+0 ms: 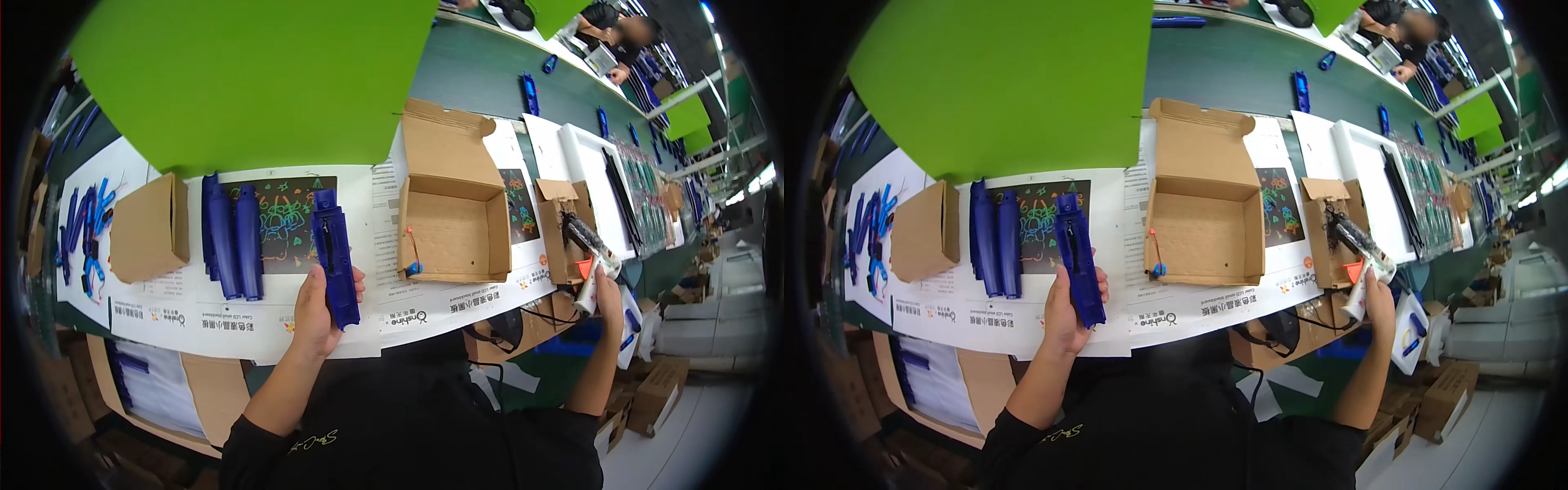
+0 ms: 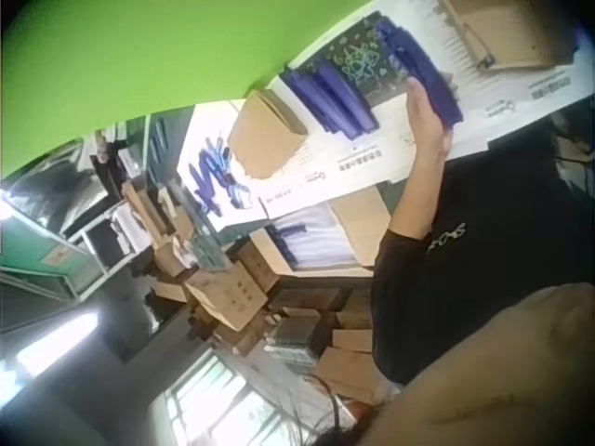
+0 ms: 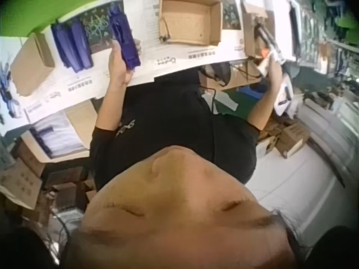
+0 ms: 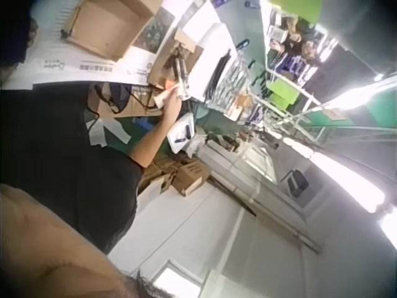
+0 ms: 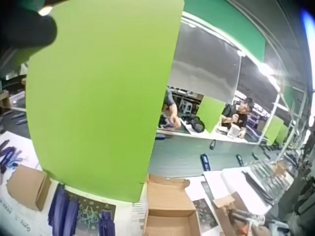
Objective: Assemble small electronic components by applying hot glue to a blue plastic casing and inserting a battery pack.
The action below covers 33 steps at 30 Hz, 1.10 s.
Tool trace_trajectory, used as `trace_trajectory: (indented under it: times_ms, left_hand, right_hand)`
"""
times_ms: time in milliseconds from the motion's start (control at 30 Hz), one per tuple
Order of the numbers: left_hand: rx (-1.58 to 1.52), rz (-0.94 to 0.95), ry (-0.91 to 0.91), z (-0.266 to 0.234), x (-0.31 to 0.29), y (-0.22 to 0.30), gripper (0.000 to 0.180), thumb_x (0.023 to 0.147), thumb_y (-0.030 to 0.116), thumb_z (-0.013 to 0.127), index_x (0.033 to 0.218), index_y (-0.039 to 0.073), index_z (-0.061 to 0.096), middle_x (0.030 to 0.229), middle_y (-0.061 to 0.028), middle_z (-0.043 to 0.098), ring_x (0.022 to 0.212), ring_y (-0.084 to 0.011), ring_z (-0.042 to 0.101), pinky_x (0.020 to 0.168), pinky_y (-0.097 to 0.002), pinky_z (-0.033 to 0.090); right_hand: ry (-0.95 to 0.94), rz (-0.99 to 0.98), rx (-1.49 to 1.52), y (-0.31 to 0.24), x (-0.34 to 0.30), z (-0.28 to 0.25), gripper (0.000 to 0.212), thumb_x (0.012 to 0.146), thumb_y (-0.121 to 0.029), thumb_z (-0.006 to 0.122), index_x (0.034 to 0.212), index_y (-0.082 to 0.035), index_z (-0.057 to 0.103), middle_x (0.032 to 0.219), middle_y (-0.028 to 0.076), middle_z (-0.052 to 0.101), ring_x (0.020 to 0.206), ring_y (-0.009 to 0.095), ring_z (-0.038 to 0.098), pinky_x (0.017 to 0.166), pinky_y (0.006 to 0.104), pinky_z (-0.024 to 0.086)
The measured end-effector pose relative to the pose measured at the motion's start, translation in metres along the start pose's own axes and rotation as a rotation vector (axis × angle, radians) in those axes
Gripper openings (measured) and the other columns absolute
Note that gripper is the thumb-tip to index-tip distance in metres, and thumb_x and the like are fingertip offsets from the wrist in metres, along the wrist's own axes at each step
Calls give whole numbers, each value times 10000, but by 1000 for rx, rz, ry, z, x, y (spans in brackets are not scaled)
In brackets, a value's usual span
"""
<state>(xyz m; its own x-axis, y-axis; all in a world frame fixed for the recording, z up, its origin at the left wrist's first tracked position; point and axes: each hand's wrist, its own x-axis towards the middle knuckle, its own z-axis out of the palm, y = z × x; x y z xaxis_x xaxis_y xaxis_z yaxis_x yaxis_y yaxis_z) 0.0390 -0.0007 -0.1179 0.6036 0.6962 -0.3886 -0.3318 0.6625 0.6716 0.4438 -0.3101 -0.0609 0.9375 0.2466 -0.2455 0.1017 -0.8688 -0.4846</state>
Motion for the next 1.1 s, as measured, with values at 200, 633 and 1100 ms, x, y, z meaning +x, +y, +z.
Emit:
trace_trajectory:
  times_ms: [200,633,1100]
  left_hand:
    - [-24,-15,-18,0,-2,1,572,973,459,321,1292,-9,404,915,-101,594,797,-146,577,720,-292,488]
    - [-62,-120,-40,-2,-6,6,519,986,449,275,1187,12,469,835,-91,589,640,-155,577,588,-304,493]
    - [-18,-113,-122,46,-11,17,369,820,197,710,1058,46,471,747,-21,564,558,-64,523,480,-211,433]
  right_hand:
    - [273,-263,-170,-47,-32,-41,310,912,-237,555,816,47,634,656,79,613,592,82,568,527,235,436]
    - [-239,-1241,164,-216,-142,158,252,681,-62,732,919,-20,661,916,130,655,790,297,613,692,357,480]
    - [-481,-1250,374,-218,-178,136,404,733,111,547,1135,65,551,1060,185,621,978,300,621,882,334,479]
